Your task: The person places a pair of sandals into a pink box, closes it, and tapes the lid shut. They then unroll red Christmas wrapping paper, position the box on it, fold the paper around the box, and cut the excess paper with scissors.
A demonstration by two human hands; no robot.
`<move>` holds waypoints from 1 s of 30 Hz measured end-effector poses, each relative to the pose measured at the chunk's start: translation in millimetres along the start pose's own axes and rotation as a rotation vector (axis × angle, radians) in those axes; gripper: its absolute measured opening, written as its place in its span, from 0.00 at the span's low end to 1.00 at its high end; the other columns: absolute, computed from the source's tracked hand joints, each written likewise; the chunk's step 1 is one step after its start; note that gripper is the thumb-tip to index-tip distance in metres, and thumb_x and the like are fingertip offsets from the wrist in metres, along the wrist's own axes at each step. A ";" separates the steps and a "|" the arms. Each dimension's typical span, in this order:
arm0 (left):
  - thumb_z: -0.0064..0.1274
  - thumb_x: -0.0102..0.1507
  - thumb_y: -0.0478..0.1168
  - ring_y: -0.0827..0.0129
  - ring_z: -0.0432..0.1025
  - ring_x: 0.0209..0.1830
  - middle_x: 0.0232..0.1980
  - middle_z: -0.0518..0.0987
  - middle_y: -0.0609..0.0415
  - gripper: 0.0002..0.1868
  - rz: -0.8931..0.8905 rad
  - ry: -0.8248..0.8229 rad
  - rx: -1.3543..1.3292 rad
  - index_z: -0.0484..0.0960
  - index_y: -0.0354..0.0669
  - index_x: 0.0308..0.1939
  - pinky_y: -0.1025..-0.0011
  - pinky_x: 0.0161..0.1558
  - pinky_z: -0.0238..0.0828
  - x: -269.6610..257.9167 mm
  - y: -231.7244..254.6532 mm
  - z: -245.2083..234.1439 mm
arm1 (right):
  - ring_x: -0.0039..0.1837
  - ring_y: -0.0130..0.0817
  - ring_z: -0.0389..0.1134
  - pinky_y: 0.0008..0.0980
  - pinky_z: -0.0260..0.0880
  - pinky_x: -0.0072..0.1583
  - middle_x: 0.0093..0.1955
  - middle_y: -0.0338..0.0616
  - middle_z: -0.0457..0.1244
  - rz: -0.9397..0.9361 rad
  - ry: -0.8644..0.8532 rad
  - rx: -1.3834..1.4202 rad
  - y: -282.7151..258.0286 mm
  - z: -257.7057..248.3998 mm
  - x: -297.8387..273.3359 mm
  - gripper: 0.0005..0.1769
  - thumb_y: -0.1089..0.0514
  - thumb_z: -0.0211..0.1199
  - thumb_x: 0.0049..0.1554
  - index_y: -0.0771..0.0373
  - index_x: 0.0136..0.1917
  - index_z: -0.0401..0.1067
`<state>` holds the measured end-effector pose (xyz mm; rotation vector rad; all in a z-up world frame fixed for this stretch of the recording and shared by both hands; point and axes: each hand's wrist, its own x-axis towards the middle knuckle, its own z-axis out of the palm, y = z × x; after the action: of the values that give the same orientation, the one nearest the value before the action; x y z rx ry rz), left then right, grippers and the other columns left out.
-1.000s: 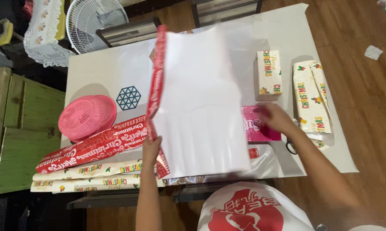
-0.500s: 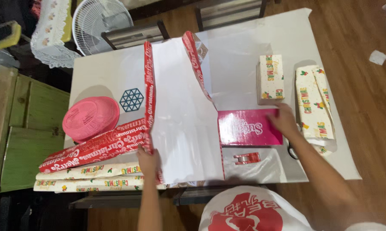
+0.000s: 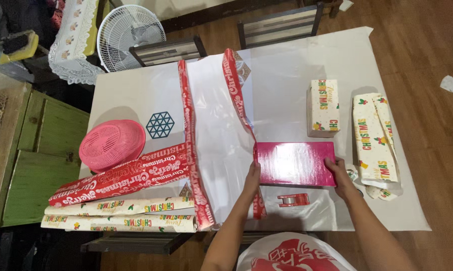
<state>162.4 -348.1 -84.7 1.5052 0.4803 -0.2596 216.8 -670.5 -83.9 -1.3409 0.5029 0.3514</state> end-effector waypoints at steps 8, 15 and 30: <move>0.12 0.66 0.74 0.49 0.55 0.78 0.78 0.62 0.40 0.49 -0.152 -0.330 -0.057 0.59 0.46 0.78 0.53 0.75 0.48 -4.9 4.6 6.0 | 0.60 0.52 0.70 0.48 0.79 0.55 0.65 0.70 0.59 -0.256 0.108 -0.056 -79.4 -7.4 -52.0 0.51 0.60 0.76 0.48 0.58 0.75 0.47; 0.11 0.71 0.66 0.46 0.42 0.85 0.83 0.54 0.51 0.40 0.147 -0.634 0.349 0.60 0.52 0.77 0.48 0.78 0.22 -8.3 -43.3 86.6 | 0.69 0.46 0.67 0.48 0.79 0.59 0.70 0.50 0.59 -0.505 -0.043 0.092 -169.1 -12.0 -91.2 0.40 0.62 0.69 0.55 0.48 0.71 0.48; 0.55 0.61 0.48 0.45 0.64 0.66 0.64 0.72 0.39 0.31 0.628 -0.164 0.570 0.72 0.39 0.66 0.49 0.63 0.59 -76.9 -14.1 -7.6 | 0.59 0.44 0.70 0.44 0.74 0.56 0.59 0.54 0.65 0.244 -0.198 0.016 -14.0 120.0 11.2 0.34 0.53 0.70 0.51 0.58 0.66 0.59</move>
<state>87.2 -351.4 -62.0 2.0849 -0.2360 -0.0168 250.7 -556.4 -60.6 -1.2161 0.5027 0.6729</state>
